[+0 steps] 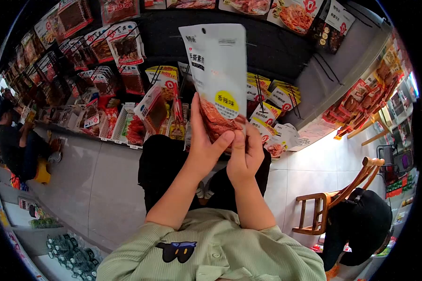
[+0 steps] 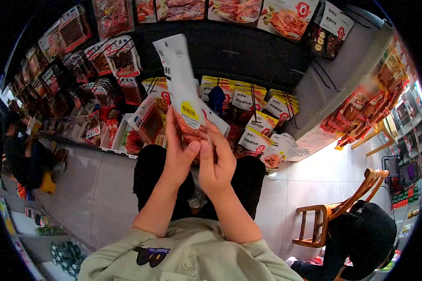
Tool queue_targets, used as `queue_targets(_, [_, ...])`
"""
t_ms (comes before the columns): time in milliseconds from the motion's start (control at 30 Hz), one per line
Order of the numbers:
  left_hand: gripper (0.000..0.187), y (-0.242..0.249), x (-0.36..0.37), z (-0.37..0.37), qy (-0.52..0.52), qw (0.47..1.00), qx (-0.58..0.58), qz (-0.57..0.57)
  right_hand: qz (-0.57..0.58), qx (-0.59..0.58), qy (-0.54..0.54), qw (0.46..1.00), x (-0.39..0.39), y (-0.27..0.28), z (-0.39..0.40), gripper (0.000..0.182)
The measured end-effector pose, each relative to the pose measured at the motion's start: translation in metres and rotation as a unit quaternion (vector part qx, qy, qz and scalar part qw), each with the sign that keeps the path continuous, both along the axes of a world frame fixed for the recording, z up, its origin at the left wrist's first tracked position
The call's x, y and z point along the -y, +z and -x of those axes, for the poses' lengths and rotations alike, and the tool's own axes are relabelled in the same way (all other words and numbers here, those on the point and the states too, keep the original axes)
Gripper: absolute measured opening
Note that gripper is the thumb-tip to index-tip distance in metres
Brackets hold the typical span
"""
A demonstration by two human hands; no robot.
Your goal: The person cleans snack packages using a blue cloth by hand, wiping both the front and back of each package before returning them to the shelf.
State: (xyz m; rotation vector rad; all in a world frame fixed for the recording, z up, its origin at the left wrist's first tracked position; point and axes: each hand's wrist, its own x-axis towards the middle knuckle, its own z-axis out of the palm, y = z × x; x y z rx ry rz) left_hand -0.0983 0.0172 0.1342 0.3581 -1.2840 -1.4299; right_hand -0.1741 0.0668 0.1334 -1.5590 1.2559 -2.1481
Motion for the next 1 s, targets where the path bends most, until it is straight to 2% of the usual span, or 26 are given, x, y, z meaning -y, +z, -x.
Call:
queue_targets(67, [0.111,0.000,0.002,-0.001,0.005,1.000,0.014,0.015,-0.005,-0.005,0.021,1.000,0.000,0.000,0.001,0.031])
queue_targets(133, [0.115,0.001,0.002,0.000,-0.016,1.000,-0.004,0.003,0.004,0.024,0.094,0.995,0.004,-0.002,0.002,0.038])
queue_targets(367, [0.119,-0.006,0.001,-0.001,-0.032,0.999,0.012,0.012,-0.013,-0.015,0.144,0.989,0.006,0.002,0.006,0.048])
queue_targets(467, [0.118,-0.012,0.001,-0.002,-0.079,0.996,0.011,-0.027,-0.023,-0.082,0.127,0.988,0.008,0.002,0.006,0.050])
queue_targets(533, [0.117,-0.010,0.002,-0.006,-0.132,0.990,-0.017,-0.039,-0.036,-0.149,0.060,0.986,0.010,0.002,0.002,0.050])
queue_targets(567, [0.115,-0.009,0.000,-0.008,-0.150,0.986,-0.040,-0.069,-0.037,-0.148,0.060,0.986,0.011,0.002,0.002,0.050])
queue_targets(700, [0.106,0.005,-0.007,-0.016,-0.176,0.973,-0.086,-0.121,-0.048,-0.195,0.022,0.979,0.012,0.002,0.003,0.053])
queue_targets(933, [0.098,0.000,-0.003,-0.017,-0.172,0.966,-0.151,-0.122,-0.076,-0.244,-0.031,0.966,0.011,0.002,0.004,0.056])
queue_targets(1000, [0.091,-0.005,-0.002,-0.020,-0.181,0.965,-0.150,-0.116,-0.075,-0.239,-0.040,0.967,0.012,0.001,0.007,0.056])
